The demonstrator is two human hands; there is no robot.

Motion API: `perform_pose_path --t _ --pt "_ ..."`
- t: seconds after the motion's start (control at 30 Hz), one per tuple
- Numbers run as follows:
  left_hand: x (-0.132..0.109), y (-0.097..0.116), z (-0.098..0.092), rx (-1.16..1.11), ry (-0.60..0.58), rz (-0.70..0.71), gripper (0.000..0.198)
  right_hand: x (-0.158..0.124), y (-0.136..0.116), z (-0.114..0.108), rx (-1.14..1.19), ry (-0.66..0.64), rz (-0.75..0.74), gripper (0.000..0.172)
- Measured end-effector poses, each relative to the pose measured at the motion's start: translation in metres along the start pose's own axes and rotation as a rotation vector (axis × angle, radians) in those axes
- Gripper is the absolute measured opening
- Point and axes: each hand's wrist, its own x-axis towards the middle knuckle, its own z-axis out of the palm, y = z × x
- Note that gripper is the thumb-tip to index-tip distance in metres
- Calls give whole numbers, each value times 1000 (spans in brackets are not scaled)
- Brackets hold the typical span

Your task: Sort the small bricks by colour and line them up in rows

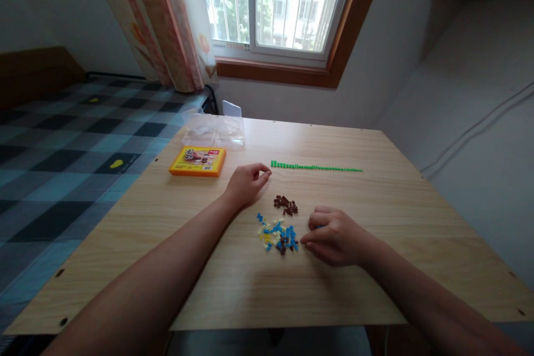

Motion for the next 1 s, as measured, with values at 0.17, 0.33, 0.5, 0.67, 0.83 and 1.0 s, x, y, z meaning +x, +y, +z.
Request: perform_pose_path --t 0.17,0.33,0.5,0.67,0.83,1.0 --pt "0 1 0 -4 1 5 25 -2 3 1 -40 101 64 19" --pt "-1 0 0 -9 6 6 25 1 -1 4 10 93 -23 20" --pt "0 -1 1 -13 2 8 24 3 -4 4 3 65 -26 22" --pt "0 -2 1 -12 1 3 24 1 -2 3 -29 91 -23 22" --pt "0 -1 1 -8 -4 2 25 -1 0 3 -30 139 10 20" --pt "0 0 0 -8 -18 -17 25 -1 -2 3 -25 92 -19 22"
